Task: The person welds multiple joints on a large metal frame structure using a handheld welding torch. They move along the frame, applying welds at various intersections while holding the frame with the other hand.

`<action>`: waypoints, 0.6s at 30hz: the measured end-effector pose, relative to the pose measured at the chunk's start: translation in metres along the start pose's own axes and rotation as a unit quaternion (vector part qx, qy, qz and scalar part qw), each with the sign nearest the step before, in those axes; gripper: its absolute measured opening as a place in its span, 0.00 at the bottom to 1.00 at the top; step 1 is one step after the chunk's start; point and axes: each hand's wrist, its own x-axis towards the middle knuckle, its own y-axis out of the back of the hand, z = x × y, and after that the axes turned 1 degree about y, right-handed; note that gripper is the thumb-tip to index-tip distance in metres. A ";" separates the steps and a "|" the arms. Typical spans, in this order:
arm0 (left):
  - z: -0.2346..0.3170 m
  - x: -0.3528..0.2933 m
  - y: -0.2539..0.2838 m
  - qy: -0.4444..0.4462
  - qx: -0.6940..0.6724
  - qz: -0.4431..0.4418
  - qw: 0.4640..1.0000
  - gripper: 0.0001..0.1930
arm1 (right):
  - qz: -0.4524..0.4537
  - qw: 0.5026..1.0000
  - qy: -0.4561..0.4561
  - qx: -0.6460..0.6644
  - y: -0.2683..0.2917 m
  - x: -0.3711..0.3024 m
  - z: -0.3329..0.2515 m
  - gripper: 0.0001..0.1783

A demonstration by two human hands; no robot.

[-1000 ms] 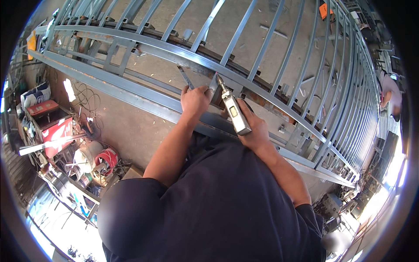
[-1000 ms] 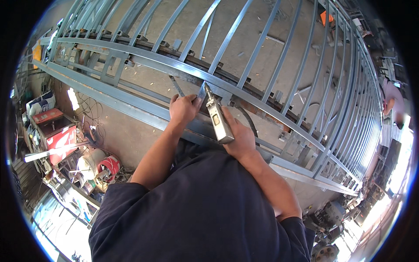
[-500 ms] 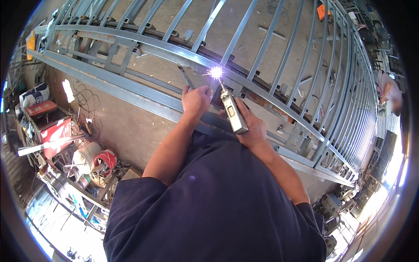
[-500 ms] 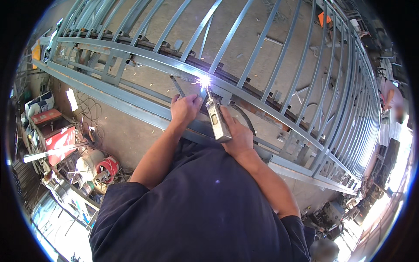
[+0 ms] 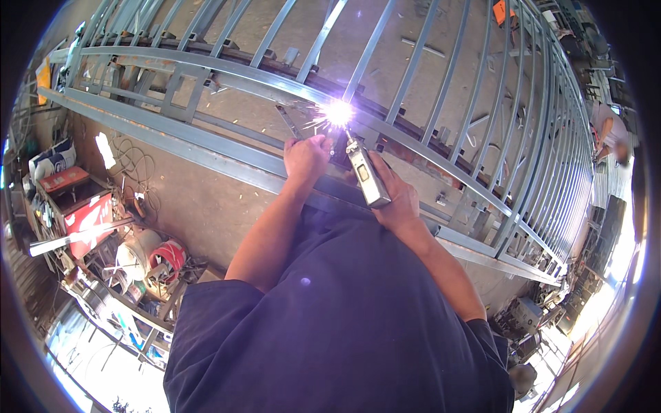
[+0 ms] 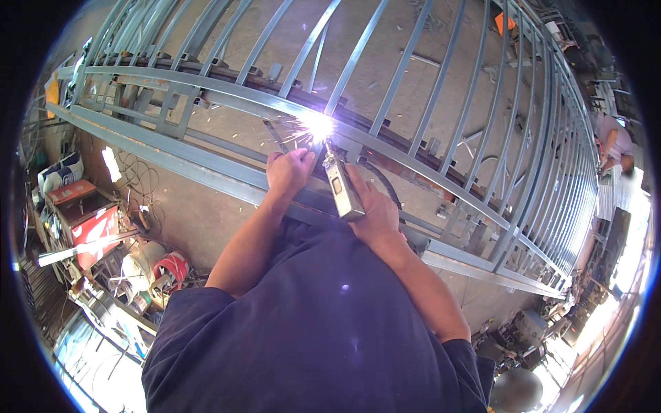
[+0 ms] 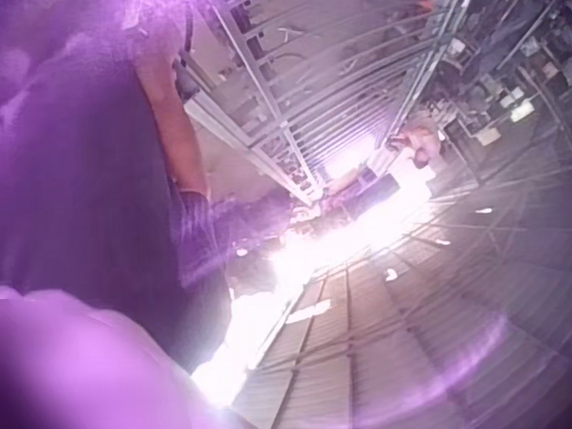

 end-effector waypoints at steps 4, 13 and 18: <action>-0.001 0.000 -0.003 -0.011 0.001 0.022 1.000 0.22 | 0.011 1.000 0.000 0.017 -0.002 -0.001 0.001 0.49; 0.000 -0.001 0.001 -0.018 0.004 0.016 1.000 0.21 | 0.001 0.999 -0.012 0.035 0.004 -0.003 0.000 0.49; 0.002 -0.001 0.001 -0.019 0.005 0.035 0.999 0.19 | -0.002 1.000 0.000 0.030 0.013 -0.008 0.002 0.51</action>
